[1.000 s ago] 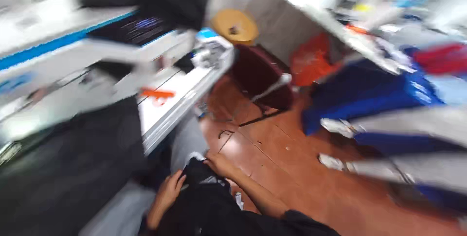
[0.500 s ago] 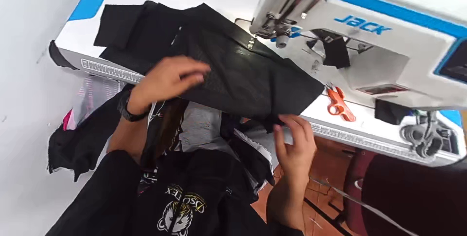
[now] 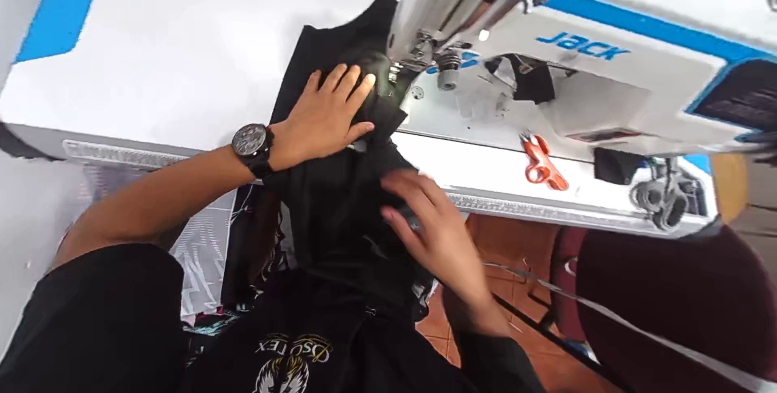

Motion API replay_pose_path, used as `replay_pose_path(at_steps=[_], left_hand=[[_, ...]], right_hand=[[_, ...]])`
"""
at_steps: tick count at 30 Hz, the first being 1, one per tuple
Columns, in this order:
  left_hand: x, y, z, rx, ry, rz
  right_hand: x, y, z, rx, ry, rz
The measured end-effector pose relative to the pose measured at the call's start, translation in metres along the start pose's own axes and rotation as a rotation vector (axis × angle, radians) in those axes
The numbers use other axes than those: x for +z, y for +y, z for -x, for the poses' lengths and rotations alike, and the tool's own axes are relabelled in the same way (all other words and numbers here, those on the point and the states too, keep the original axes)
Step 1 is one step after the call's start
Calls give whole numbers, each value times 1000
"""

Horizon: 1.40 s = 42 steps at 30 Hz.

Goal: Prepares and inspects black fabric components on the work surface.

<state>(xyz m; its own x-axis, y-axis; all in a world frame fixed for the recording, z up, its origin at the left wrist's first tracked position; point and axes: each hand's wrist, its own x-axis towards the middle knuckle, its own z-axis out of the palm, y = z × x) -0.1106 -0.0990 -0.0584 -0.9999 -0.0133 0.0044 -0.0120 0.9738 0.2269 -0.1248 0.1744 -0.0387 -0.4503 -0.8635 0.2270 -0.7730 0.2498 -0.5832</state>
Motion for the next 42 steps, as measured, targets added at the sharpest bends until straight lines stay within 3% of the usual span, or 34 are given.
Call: replay_pose_path(at_steps=[2,5,11,14,16,18,21,24,27,31,33,35,37,40,42], left_hand=[[-10,7,5,0,42,-33],[-20,-8,5,0,36,15],[8,-23,-46,54,44,115],[-6,-20,-51,76,106,178],[-29,-13,-19,-17,95,99],[-44,-1,29,-258,82,40],[-23,9,61,-589,142,52],[2,21,51,-582,221,168],[-5,25,53,-538,307,443],[-6,14,59,-406,483,1169],[-10,15,51,-450,488,1447],[-18,19,43,-571,435,1662],[-19,19,44,-613,254,1747],[-23,19,56,-492,-57,1572],[-26,22,59,-428,-138,1393]], right_hand=[[36,10,-21,94,178,156],[57,26,-19,112,211,345],[6,79,12,215,168,498],[-21,82,17,288,249,458],[-29,78,15,363,294,411],[-27,79,5,428,283,355],[-14,82,-36,461,247,305],[-15,76,-75,493,132,300],[-34,89,-100,501,16,28],[-28,104,-94,499,281,-748],[-22,96,-89,583,338,-1033],[-24,81,-78,678,226,-1158],[-30,72,-64,697,-15,-1193],[-37,66,-47,609,-302,-1151],[-39,66,-40,518,-292,-977]])
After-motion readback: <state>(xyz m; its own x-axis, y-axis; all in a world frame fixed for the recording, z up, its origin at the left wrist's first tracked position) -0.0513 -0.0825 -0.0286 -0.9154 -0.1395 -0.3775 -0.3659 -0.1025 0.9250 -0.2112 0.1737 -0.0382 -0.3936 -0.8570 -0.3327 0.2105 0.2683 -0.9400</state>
